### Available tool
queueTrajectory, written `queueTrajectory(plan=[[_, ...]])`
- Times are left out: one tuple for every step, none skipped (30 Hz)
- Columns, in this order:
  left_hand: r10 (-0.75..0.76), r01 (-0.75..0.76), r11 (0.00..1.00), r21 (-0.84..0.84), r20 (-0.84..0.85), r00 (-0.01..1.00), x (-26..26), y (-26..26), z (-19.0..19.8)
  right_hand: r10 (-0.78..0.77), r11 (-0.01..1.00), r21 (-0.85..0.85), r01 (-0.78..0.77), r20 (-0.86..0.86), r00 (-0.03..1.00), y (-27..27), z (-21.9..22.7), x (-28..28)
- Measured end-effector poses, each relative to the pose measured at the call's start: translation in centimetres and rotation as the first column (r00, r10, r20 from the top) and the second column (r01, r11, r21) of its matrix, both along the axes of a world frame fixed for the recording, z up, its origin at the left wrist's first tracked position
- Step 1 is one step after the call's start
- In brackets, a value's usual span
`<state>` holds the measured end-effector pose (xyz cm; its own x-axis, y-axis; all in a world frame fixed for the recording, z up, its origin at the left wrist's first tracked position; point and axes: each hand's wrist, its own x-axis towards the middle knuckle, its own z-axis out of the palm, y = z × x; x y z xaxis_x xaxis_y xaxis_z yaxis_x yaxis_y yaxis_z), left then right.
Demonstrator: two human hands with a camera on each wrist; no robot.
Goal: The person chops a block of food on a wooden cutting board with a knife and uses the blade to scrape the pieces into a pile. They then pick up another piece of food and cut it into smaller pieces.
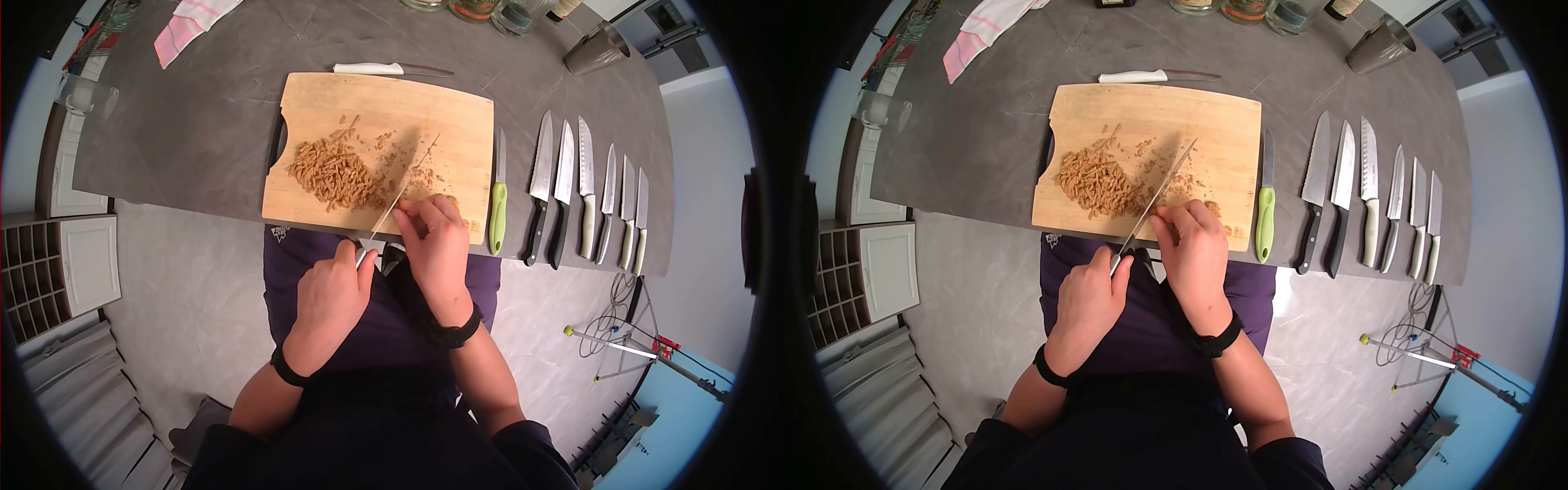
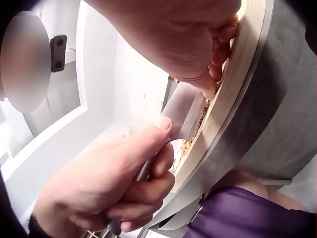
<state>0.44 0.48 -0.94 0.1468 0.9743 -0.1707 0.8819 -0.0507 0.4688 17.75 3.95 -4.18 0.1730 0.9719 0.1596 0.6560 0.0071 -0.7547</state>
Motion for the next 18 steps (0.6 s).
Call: queueTrajectory(plan=[[-0.003,0.003,1.0,0.0,0.0,1.0,0.0,0.0,0.0,-0.001,1.0,-0.002,0.001,-0.001,1.0,0.0,0.1,0.0],[-0.002,0.002,1.0,-0.005,-0.014,1.0,0.0,-0.1,0.0,-0.001,1.0,-0.004,0.001,-0.001,1.0,0.0,0.1,0.0],[-0.001,0.001,1.0,-0.011,-0.028,1.0,0.1,-0.1,0.1,-0.002,1.0,-0.002,0.002,-0.005,1.0,0.0,0.0,0.0],[0.0,0.0,1.0,-0.017,-0.042,0.999,0.2,-0.2,0.2,-0.003,1.0,0.0,0.003,-0.009,1.0,0.0,0.0,0.0],[-0.002,0.001,1.0,-0.017,-0.041,0.999,0.2,-0.2,0.1,-0.003,1.0,0.001,0.003,-0.013,1.0,0.0,0.0,0.0],[-0.003,0.003,1.0,-0.017,-0.04,0.999,0.2,-0.3,0.0,0.003,1.0,0.006,-0.003,-0.005,1.0,0.1,0.0,0.0],[-0.005,0.004,1.0,-0.018,-0.04,0.999,0.2,-0.4,-0.1,0.009,1.0,0.011,-0.009,0.003,1.0,0.1,0.0,0.0],[-0.005,0.004,1.0,-0.028,-0.033,0.999,0.2,-0.3,0.0,0.014,1.0,0.017,-0.014,0.011,1.0,0.2,0.0,0.1],[-0.007,0.006,0.999,-0.041,-0.026,1.0,0.2,-0.1,0.1,0.02,0.999,0.031,-0.021,0.019,1.0,0.2,0.0,0.1],[-0.008,0.007,0.999,-0.053,-0.019,1.0,0.2,0.1,0.2,0.026,0.999,0.045,-0.027,0.026,0.999,0.3,0.0,0.1],[-0.012,0.011,0.998,-0.055,-0.015,1.0,0.1,0.2,0.1,0.032,0.998,0.059,-0.034,0.033,0.999,0.3,0.0,0.1],[-0.016,0.015,0.998,-0.058,-0.014,1.0,0.0,0.2,-0.1,0.026,0.999,0.046,-0.027,0.022,0.999,0.3,0.0,0.0],[-0.019,0.018,0.998,-0.06,-0.012,1.0,0.0,0.3,-0.3,0.02,0.999,0.034,-0.021,0.011,1.0,0.3,0.0,0.0],[-0.005,0.005,0.997,-0.078,-0.003,1.0,0.0,0.5,-0.2,0.014,1.0,0.021,-0.014,0.001,1.0,0.3,0.0,-0.1],[0.01,-0.009,0.995,-0.096,0.006,1.0,0.2,0.7,0.0,0.01,1.0,0.02,-0.01,-0.007,1.0,0.2,-0.1,-0.2],[0.024,-0.023,0.993,-0.114,0.015,1.0,0.4,0.8,0.1,0.005,1.0,0.019,-0.005,-0.015,1.0,0.2,-0.2,-0.2],[0.015,-0.015,0.993,-0.115,-0.003,1.0,0.5,0.9,0.1,-0.001,1.0,0.018,0.001,-0.021,1.0,0.2,-0.3,-0.2],[0.005,-0.007,0.993,-0.116,-0.02,1.0,0.6,0.9,-0.1,-0.005,1.0,0.022,0.005,-0.018,1.0,0.1,-0.2,-0.3]])
